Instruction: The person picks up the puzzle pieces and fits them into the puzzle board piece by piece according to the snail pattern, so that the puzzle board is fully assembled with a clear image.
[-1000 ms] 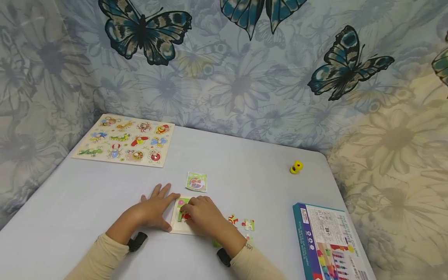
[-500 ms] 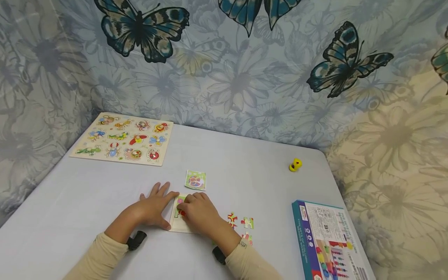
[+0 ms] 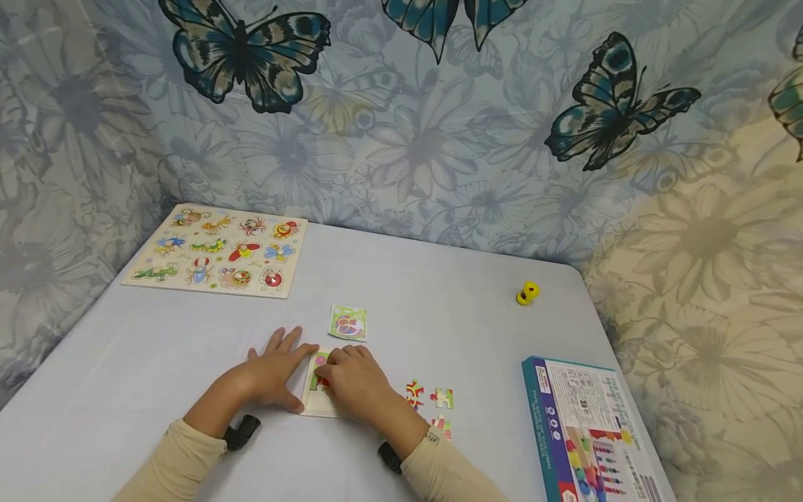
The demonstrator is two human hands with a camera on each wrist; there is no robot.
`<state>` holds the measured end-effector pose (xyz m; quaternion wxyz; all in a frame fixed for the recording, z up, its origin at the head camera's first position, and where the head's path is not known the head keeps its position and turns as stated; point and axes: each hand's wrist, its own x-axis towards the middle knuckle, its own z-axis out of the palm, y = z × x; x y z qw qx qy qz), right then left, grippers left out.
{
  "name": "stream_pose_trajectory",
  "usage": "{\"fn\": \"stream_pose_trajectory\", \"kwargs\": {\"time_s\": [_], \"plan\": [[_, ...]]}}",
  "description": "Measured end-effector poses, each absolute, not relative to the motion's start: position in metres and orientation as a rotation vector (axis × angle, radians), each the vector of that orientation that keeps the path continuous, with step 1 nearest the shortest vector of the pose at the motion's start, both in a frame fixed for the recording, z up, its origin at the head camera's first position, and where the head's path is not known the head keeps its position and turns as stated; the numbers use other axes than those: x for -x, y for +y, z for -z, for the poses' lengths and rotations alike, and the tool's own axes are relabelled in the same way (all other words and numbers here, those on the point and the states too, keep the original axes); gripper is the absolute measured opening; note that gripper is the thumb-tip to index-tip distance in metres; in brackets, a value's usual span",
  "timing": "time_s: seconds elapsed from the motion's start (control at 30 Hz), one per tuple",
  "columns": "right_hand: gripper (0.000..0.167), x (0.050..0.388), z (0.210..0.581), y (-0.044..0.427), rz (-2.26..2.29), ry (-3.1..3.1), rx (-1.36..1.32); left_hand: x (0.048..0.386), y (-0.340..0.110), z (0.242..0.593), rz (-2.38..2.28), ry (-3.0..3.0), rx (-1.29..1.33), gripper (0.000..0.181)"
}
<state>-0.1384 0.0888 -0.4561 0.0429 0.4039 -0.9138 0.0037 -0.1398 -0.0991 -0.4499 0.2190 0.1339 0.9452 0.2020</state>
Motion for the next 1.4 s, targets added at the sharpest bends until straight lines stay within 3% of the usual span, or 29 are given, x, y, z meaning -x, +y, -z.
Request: {"fn": "stream_pose_trajectory", "kwargs": {"time_s": [0.3, 0.6, 0.8, 1.1, 1.4], "plan": [[0.021, 0.139, 0.458, 0.087, -0.018, -2.799, -1.21, 0.14, -0.1, 0.451, -0.557, 2.615, -0.374, 0.097], [0.031, 0.137, 0.455, 0.094, 0.02, -2.868, -1.207, 0.14, -0.098, 0.453, -0.584, 2.607, -0.367, 0.097], [0.036, 0.135, 0.44, 0.125, -0.119, -2.947, -1.109, 0.14, -0.099, 0.453, -0.598, 2.616, -0.362, 0.096], [0.026, 0.126, 0.441, 0.188, -0.195, -3.125, -0.778, 0.138, -0.103, 0.45, -0.617, 2.621, -0.39, 0.096], [0.028, 0.116, 0.448, 0.21, -0.205, -3.185, -0.601, 0.137, -0.103, 0.451, -0.63, 2.618, -0.407, 0.096]]}}
